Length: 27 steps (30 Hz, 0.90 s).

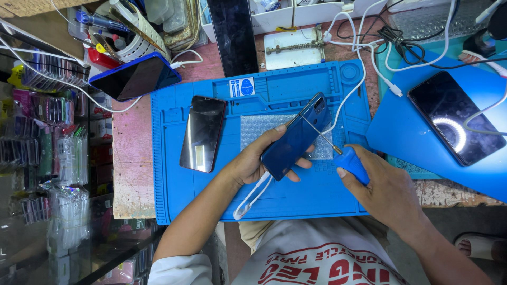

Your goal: The person cleans the edges of a mobile phone and its back cover using a thin tool, then applies a blue tool to the edges and fits the back cover back onto the phone.

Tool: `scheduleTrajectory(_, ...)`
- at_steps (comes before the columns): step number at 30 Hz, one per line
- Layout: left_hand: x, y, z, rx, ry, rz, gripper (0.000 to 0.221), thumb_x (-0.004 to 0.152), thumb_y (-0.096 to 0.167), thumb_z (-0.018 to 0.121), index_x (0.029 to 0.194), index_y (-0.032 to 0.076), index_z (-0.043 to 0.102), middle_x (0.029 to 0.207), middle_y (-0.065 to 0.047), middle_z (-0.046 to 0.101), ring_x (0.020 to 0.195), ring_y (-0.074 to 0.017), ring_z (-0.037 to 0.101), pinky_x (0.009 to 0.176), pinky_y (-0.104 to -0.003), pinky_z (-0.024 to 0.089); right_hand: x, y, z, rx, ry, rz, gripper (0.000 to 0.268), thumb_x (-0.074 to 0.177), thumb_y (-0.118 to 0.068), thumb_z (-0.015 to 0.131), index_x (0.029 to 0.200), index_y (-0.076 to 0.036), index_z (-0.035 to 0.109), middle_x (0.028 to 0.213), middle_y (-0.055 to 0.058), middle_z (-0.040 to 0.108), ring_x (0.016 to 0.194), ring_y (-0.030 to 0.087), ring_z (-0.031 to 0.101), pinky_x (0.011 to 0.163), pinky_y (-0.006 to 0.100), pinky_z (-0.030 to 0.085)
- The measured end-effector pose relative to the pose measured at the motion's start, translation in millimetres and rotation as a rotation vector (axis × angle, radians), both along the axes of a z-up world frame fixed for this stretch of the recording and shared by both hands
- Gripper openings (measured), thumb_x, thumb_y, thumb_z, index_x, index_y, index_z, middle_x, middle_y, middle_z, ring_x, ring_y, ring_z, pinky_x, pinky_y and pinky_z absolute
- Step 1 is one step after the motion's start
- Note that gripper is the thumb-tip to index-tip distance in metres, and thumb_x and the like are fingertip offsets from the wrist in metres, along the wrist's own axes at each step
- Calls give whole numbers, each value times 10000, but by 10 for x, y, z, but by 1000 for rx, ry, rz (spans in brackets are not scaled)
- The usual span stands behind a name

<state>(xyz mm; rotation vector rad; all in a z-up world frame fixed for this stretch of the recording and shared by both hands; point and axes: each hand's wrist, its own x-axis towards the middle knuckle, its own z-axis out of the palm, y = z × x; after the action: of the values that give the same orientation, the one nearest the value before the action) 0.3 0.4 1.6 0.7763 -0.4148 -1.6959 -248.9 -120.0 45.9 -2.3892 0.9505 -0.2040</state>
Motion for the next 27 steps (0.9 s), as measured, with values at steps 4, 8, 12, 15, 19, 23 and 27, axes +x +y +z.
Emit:
scheduleTrajectory(4, -1, -5, -4, -12, 5, 1, 656, 1099, 447, 384, 1551, -29, 373, 1298, -259, 622, 1072, -336, 713, 768, -431, 658, -11, -3, -14, 3, 16, 2, 540, 876, -376, 700, 1313, -64, 641, 1005, 201, 735, 831, 346, 746, 679, 437, 579)
scheduleTrajectory(8, -2, -6, -4, -13, 6, 6, 659, 1103, 447, 386, 1549, -38, 376, 1295, -264, 621, 1073, -337, 716, 765, -429, 659, -22, -4, -36, -55, -38, 37, 544, 874, -370, 703, 1309, -49, 641, 1040, 214, 735, 853, 355, 742, 686, 434, 580)
scheduleTrajectory(12, -5, -9, -3, -10, -8, 3, 658, 1095, 449, 389, 1546, -29, 376, 1294, -263, 624, 1069, -332, 716, 763, -428, 660, -19, -21, -33, -4, -3, 24, 552, 874, -367, 700, 1318, -48, 631, 1013, 213, 735, 828, 344, 750, 669, 426, 587)
scheduleTrajectory(15, -6, -4, -2, -3, -14, 4, 659, 1095, 448, 389, 1535, -43, 387, 1297, -267, 627, 1071, -334, 716, 762, -428, 660, -15, -11, -17, 17, 0, 10, 541, 875, -363, 700, 1315, -55, 636, 991, 208, 736, 820, 341, 751, 665, 427, 586)
scheduleTrajectory(19, -7, 3, -8, 1, 1, 6, 662, 1101, 450, 383, 1526, -57, 401, 1299, -260, 626, 1075, -331, 717, 765, -422, 661, -14, 14, -1, -29, -24, 7, 521, 873, -361, 712, 1297, -63, 652, 984, 208, 733, 826, 354, 739, 674, 439, 573)
scheduleTrajectory(23, -6, 2, -7, -1, 17, 12, 660, 1093, 457, 379, 1522, -45, 401, 1297, -257, 631, 1066, -330, 719, 765, -417, 665, 2, 19, 20, -35, -25, 11, 533, 868, -366, 718, 1303, -67, 646, 966, 204, 730, 784, 339, 733, 649, 436, 568)
scheduleTrajectory(27, -13, 3, 34, 2, -17, 14, 670, 1094, 444, 400, 1568, -28, 355, 1288, -244, 631, 1036, -301, 721, 725, -389, 656, 9, 25, 46, 28, 20, -38, 506, 859, -353, 721, 1292, -98, 658, 944, 189, 730, 663, 309, 709, 612, 434, 550)
